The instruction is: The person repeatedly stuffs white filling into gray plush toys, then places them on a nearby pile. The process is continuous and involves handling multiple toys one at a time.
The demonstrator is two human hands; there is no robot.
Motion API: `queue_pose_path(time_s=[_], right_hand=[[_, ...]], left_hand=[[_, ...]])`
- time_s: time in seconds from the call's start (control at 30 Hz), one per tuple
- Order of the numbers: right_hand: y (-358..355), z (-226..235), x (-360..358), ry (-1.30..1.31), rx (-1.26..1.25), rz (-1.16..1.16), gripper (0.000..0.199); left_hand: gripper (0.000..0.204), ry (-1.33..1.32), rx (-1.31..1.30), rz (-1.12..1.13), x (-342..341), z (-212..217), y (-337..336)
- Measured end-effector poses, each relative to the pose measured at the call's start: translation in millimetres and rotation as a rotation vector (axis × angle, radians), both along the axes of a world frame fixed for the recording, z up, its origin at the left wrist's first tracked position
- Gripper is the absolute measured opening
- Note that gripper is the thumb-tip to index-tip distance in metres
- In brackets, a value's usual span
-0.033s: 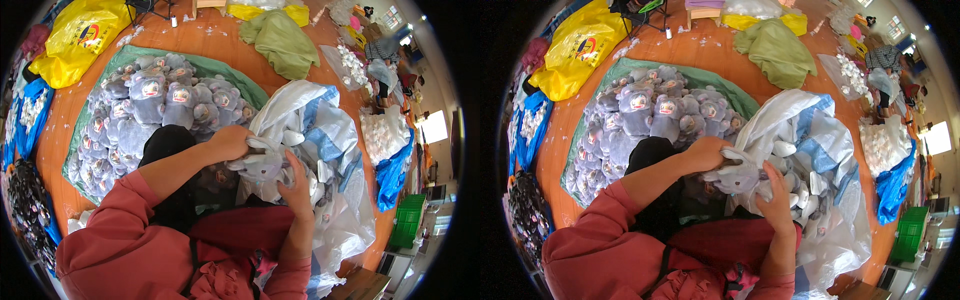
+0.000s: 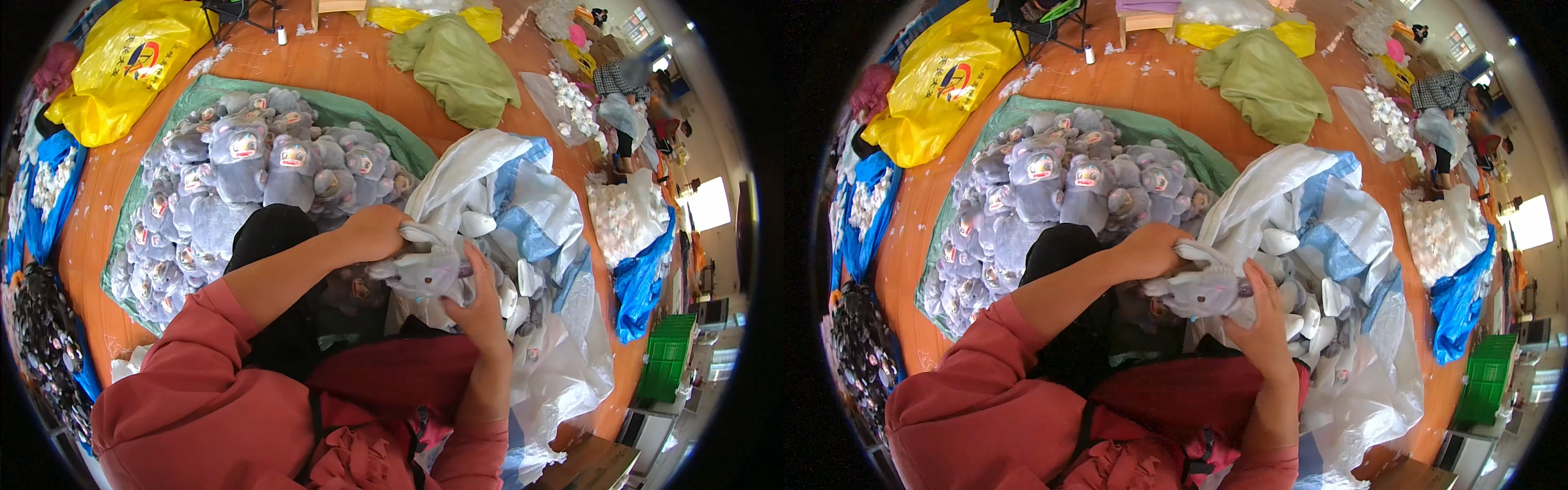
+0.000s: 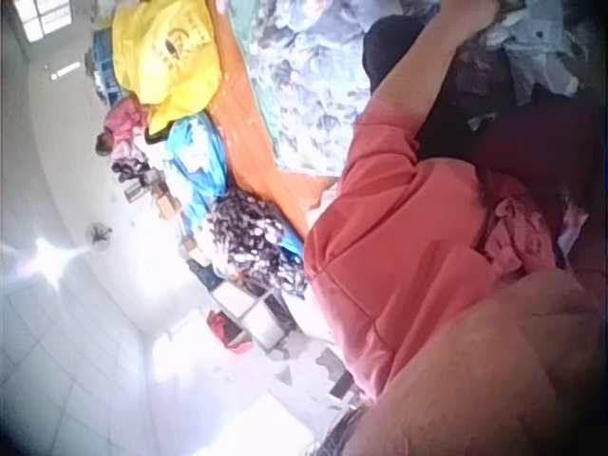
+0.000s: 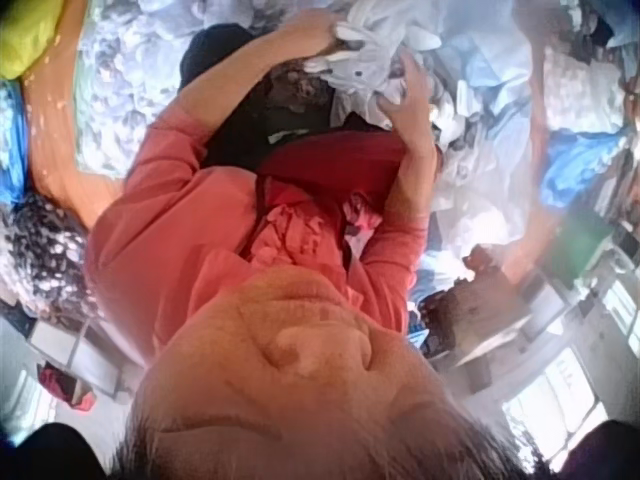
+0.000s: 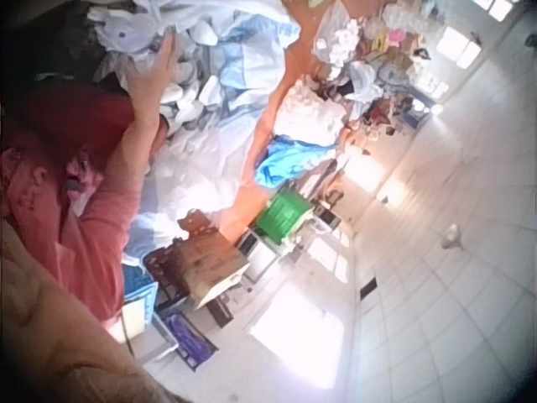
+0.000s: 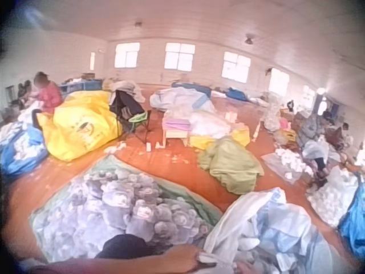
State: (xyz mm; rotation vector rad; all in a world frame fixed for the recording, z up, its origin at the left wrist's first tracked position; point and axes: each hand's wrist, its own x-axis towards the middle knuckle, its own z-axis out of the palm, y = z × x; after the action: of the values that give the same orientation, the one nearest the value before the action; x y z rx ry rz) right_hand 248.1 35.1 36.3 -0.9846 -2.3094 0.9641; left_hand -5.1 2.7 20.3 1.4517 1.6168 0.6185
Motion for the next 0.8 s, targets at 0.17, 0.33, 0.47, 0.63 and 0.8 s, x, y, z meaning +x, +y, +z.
queue_pose_path(time_s=[0.17, 0.33, 0.47, 0.63, 0.8], right_hand=[[-9, -10, -6, 0.023, -0.092, 0.050, 0.083], [-9, -22, -3, 0.014, -0.257, -0.030, 0.047], [-7, -33, 1, 0.235, -0.311, -0.184, 0.032], [-4, -40, 5, 0.367, -0.463, -0.309, 0.033], [-3, -42, 3, 0.282, -0.329, -0.234, 0.030]], left_hand=[[0.032, -0.146, 0.020, -0.204, 1, -1, -3], [0.033, -0.138, 0.069, -0.049, 3, 7, -4], [0.035, -0.285, 0.071, 0.042, -2, 5, 2], [0.028, -0.567, 0.173, -0.004, -1, 10, -3], [0.028, -0.225, 0.188, -0.006, -2, 11, -1]])
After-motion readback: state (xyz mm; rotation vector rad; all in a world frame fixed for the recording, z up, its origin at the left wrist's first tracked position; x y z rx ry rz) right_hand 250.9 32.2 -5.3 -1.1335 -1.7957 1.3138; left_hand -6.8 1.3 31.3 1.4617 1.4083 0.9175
